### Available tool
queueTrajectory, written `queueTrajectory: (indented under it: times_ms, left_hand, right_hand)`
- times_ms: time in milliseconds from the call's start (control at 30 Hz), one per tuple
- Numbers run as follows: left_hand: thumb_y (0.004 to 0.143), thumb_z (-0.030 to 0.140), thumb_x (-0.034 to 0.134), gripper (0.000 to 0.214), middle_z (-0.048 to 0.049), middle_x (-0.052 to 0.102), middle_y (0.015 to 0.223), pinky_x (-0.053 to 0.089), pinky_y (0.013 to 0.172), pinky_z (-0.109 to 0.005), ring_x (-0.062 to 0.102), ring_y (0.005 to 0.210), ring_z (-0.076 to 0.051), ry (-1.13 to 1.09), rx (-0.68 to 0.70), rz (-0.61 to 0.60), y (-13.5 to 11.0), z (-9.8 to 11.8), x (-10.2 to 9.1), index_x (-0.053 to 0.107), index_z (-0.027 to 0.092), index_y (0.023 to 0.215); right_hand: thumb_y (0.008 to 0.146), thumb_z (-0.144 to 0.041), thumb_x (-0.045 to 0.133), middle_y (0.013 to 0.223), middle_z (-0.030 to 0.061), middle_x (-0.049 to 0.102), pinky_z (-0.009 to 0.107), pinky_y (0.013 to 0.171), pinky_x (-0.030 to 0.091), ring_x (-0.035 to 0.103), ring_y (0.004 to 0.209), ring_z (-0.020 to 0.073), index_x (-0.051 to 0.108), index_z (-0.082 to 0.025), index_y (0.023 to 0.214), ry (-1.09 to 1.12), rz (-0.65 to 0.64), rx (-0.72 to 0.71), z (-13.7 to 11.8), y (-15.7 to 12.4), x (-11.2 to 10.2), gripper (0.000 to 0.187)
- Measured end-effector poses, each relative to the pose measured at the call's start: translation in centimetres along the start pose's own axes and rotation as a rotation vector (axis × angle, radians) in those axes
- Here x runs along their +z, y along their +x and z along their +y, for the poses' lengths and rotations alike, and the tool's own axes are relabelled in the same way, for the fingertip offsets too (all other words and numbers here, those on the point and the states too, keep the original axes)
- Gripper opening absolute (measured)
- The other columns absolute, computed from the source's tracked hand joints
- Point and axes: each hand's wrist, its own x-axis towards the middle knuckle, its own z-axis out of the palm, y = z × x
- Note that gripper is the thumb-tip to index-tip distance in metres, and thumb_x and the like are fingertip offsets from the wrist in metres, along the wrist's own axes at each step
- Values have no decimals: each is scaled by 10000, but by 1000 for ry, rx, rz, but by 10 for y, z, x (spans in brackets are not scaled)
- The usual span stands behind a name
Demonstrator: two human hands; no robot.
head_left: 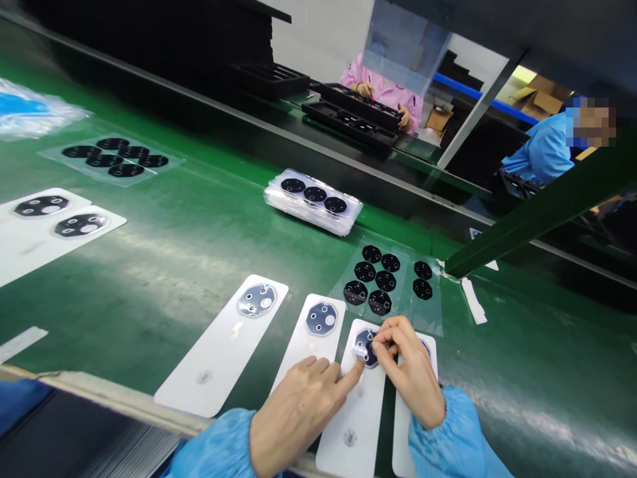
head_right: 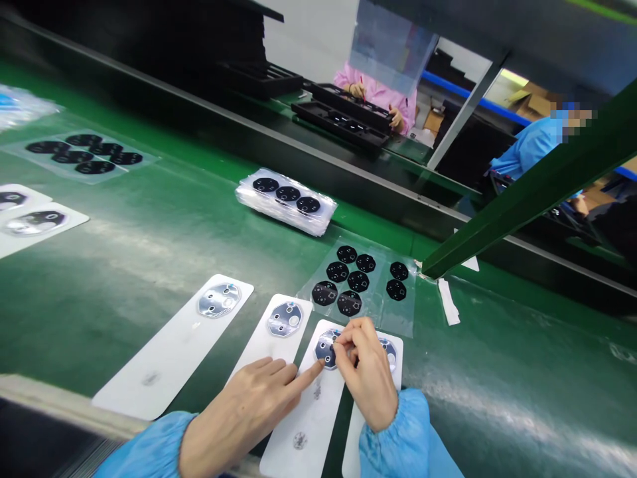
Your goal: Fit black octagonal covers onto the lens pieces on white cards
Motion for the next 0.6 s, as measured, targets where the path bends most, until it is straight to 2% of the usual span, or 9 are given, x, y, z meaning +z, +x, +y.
queueTrajectory:
  times_ms: [133,333,500,600]
  left_hand:
    - [749,26,527,485,33,583,651,399,512,-294,561,538,-157,-5,-3,15,-1,0,1,441,150,1210]
    - [763,28,516,478,23,588,657,401,513,-295,566,544,-157,8,1,4,0,0,1,439,133,1223]
    - [747,15,529,488,25,589,659,422,514,-309,578,547,-170,-3,-4,7,0,1,2,448,142,1211]
    - [751,21,531,477,23,593,667,428,521,-305,582,556,-167,-11,-8,-4,0,1,1,457,148,1204]
  right_hand:
    - [873,-165,451,906,41,464,241,529,431,480,614,110,530,-195,816,-33,-8,-47,3,-7,-2,102]
    - [844,-117,464,916,49,456,280,641,441,528,773,162,537,-198,813,-248,24,-107,-1,-12,8,113]
    - [828,-158,486,824,15,478,244,560,424,453,589,109,529,-198,707,-150,140,24,-1,-6,5,135]
    - [838,-173,472,838,16,490,240,545,405,413,557,99,524,-197,710,-145,179,25,-1,-6,0,140]
